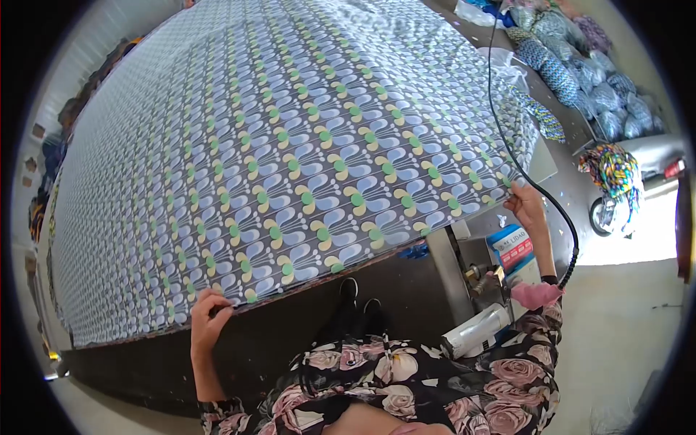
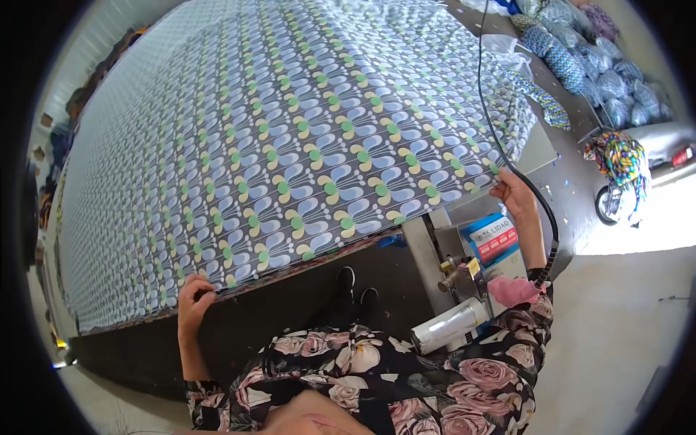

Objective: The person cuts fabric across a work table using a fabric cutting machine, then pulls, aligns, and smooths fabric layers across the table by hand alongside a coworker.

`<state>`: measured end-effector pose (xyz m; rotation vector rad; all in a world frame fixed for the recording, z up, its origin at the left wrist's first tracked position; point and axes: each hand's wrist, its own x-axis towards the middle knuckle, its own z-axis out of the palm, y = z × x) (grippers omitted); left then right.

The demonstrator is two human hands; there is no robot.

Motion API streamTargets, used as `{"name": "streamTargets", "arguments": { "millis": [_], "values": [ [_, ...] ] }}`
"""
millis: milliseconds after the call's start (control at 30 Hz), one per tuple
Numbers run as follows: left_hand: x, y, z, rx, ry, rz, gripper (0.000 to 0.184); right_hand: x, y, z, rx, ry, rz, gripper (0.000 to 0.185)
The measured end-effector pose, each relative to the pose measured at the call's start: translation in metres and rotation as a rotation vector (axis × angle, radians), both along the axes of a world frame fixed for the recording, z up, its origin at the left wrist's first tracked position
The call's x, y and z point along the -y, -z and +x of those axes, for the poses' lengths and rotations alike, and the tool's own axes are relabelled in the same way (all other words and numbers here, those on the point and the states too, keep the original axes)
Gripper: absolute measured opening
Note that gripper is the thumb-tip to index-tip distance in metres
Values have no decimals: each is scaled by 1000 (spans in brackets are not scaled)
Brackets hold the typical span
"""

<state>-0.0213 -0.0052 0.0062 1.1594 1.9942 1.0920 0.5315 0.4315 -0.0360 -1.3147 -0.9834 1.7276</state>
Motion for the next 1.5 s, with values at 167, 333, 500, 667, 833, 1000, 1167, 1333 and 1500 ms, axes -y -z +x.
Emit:
{"name": "streamTargets", "arguments": {
  "millis": [167,333,500,667,833,1000,1167,1333,1500],
  "values": [
    [-31,-40,-8,-294,335,-222,10,5,14,-11,8,-110,-7,20],
    [-147,-68,49,-410,553,39,8,13,8,-24,-1,-154,14,22],
    [-261,-9,146,-524,894,415,11,19,15,-27,61,-278,49,23],
    [-275,22,194,-562,886,503,12,12,6,-33,24,-202,146,19],
    [-270,14,189,-534,931,510,20,-5,37,-23,-26,-129,69,20],
    [-272,19,187,-464,987,477,29,30,8,-6,-4,-99,-2,22],
    [-272,16,189,-516,956,481,31,98,-34,68,315,-190,-8,19],
    [-272,14,192,-493,949,459,31,203,-68,76,426,-672,-254,37],
    [-272,14,194,-519,952,441,31,251,-78,34,16,-455,-302,41]
  ]
}}
